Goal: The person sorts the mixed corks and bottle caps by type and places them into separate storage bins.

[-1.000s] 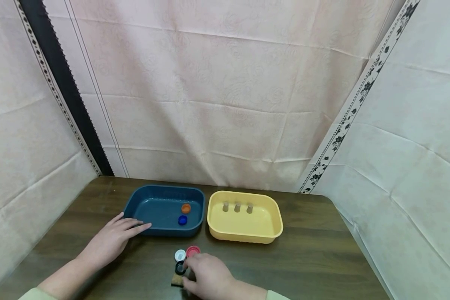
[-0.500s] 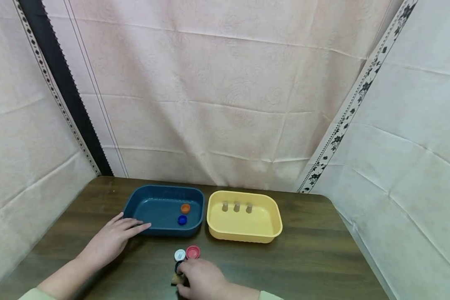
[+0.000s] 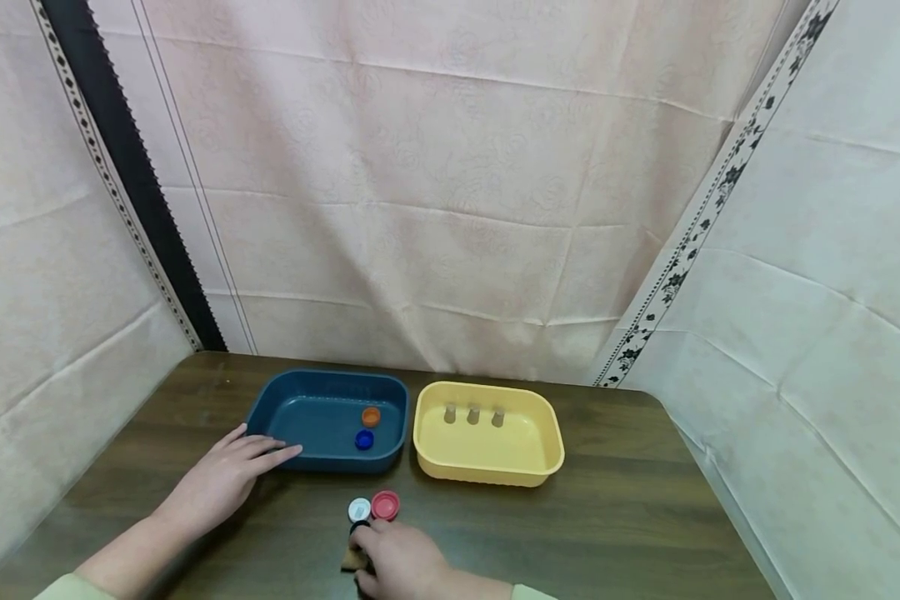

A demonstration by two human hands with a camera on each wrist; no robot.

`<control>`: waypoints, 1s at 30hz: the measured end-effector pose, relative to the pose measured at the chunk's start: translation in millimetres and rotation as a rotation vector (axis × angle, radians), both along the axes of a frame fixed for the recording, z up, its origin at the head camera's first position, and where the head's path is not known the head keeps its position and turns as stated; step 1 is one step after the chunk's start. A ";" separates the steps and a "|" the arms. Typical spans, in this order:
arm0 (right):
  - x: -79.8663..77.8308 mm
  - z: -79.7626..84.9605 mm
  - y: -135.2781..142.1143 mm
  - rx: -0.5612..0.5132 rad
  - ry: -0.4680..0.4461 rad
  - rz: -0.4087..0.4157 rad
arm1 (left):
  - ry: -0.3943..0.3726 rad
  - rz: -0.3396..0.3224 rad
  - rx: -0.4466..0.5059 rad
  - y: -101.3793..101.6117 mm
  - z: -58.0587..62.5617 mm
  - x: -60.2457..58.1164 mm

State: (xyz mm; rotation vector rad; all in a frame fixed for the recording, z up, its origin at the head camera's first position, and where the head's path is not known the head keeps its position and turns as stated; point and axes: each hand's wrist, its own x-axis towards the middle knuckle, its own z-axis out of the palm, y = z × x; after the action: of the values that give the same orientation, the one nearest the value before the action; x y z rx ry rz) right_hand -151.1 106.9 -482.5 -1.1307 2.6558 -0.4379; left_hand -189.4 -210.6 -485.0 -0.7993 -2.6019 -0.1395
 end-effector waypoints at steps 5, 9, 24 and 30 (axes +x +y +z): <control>-0.1 0.4 -0.7 0.014 -0.006 -0.007 | -0.013 0.005 0.004 0.5 0.7 0.4; -0.4 0.7 -1.4 0.018 -0.014 -0.013 | -0.019 0.010 0.005 0.3 -1.0 0.2; 1.6 1.0 1.0 -0.025 0.006 -0.007 | -0.027 0.017 0.008 1.2 0.8 1.5; 2.3 8.1 6.3 -0.084 0.043 -0.012 | -0.015 0.008 0.009 0.7 1.2 0.9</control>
State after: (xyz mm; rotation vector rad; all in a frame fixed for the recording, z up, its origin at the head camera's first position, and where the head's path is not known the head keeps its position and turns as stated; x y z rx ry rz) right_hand -148.8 113.2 -474.4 -1.1609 2.7059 -0.5378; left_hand -188.5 -209.9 -483.9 -0.7876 -2.6161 -0.1558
